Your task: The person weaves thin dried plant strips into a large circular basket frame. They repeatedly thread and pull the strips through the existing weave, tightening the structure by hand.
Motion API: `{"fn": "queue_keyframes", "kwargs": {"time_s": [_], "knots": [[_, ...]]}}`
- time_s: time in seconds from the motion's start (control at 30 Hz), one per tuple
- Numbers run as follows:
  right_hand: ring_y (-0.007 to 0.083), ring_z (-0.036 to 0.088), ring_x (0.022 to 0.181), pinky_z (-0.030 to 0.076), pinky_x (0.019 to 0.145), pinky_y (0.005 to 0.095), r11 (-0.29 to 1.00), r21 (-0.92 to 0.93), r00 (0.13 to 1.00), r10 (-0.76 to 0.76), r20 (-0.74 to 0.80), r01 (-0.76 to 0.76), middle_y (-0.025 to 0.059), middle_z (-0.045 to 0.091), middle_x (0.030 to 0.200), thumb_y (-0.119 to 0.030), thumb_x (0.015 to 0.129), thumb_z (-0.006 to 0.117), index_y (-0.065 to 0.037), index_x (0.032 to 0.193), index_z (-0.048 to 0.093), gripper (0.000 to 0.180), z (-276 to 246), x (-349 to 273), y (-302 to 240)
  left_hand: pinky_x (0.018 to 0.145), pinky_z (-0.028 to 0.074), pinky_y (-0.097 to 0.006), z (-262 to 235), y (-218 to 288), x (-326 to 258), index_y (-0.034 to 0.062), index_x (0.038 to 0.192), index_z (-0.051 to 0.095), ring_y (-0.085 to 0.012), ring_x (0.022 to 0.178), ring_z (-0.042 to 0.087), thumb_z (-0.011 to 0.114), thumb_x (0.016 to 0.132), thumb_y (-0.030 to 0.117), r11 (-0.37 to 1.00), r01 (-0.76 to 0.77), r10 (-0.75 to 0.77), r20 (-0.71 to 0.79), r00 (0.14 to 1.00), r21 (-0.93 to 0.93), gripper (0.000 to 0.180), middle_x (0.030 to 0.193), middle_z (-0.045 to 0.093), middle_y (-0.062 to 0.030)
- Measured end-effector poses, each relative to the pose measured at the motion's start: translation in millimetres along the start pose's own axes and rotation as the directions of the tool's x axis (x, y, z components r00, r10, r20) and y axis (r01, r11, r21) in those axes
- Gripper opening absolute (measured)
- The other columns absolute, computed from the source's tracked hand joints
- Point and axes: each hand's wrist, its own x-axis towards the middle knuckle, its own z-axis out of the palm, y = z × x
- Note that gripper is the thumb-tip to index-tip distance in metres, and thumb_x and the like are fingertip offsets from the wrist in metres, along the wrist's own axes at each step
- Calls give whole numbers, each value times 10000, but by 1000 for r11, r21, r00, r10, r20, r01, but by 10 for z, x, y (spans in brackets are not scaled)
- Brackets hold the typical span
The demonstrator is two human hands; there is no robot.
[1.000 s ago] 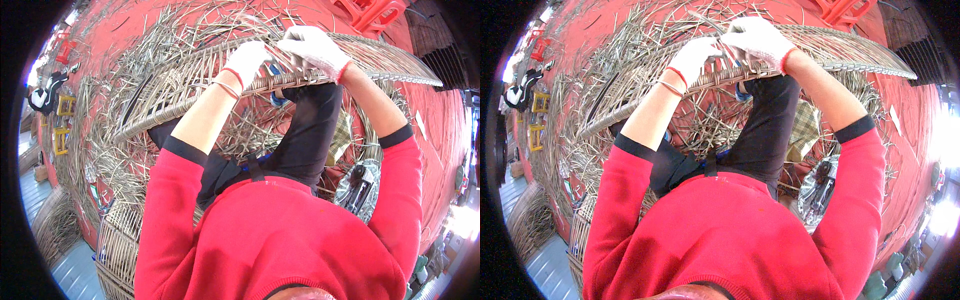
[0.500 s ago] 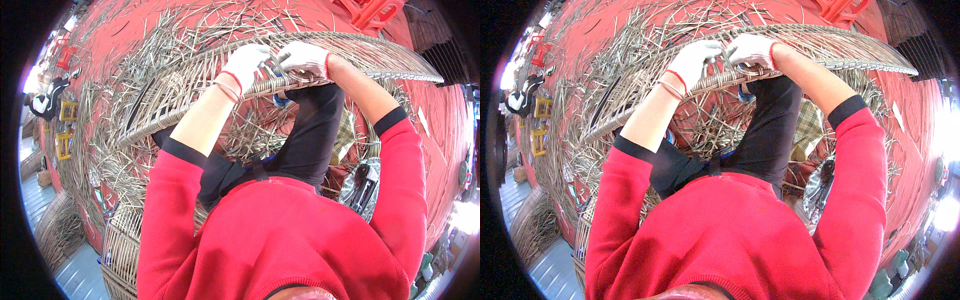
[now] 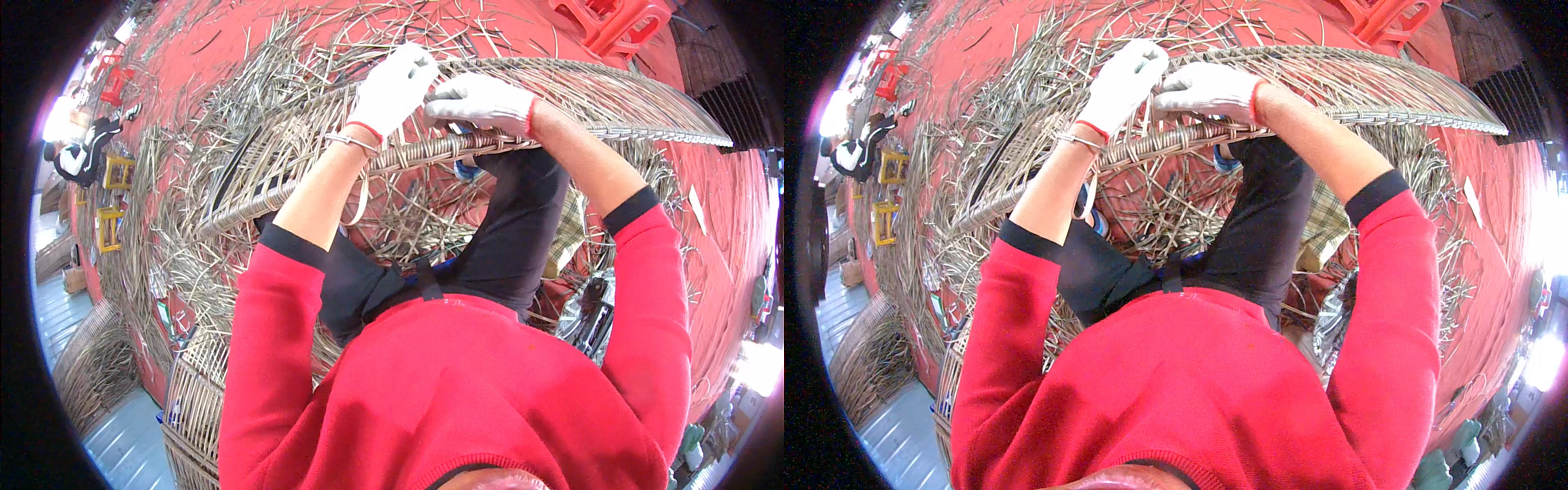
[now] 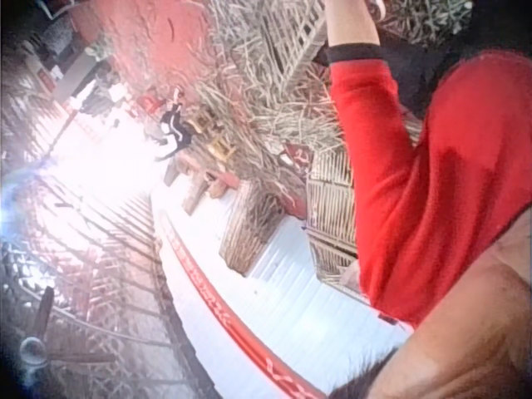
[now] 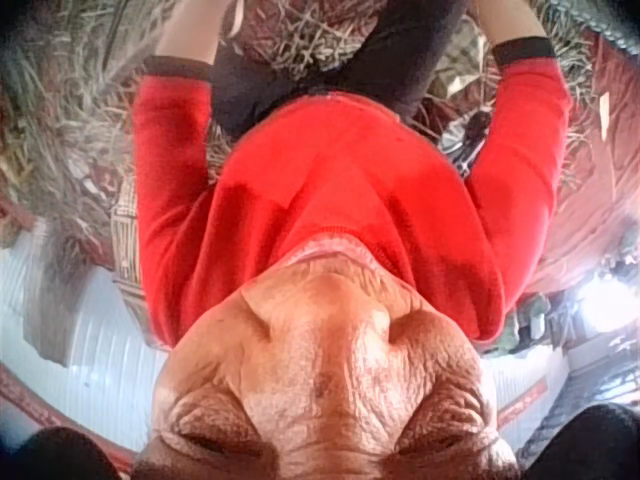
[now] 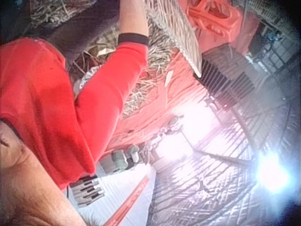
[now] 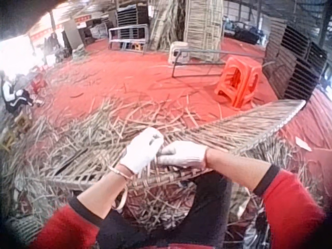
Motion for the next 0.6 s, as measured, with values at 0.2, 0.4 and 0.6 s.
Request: {"fn": "queue_keyframes", "kwargs": {"time_s": [0.2,0.4,0.6], "knots": [[339,709,775,552,730,470,849,-508,954,-15,-298,-145,135,719,782,-295,910,593,-81,889,742,262,233,148,-132,863,551,-437,-164,-72,-235,114,1073,644,-319,947,709,653,949,339,993,56,-47,-87,995,107,257,1038,724,-132],[346,735,803,553,701,487,374,-927,1000,13,-8,-12,120,760,828,-224,874,602,-121,884,782,207,293,330,-364,914,543,-455,-265,-75,-407,202,1114,755,-333,1027,687,616,912,372,830,-120,-98,354,930,545,298,1053,725,-114],[303,704,780,530,739,427,953,-294,978,125,165,-72,117,757,881,-274,912,646,-69,1054,781,283,45,366,-10,923,537,-433,-263,-229,-416,150,1102,760,-327,1055,678,637,953,351,919,-209,81,357,931,335,278,1118,728,-98]]}}
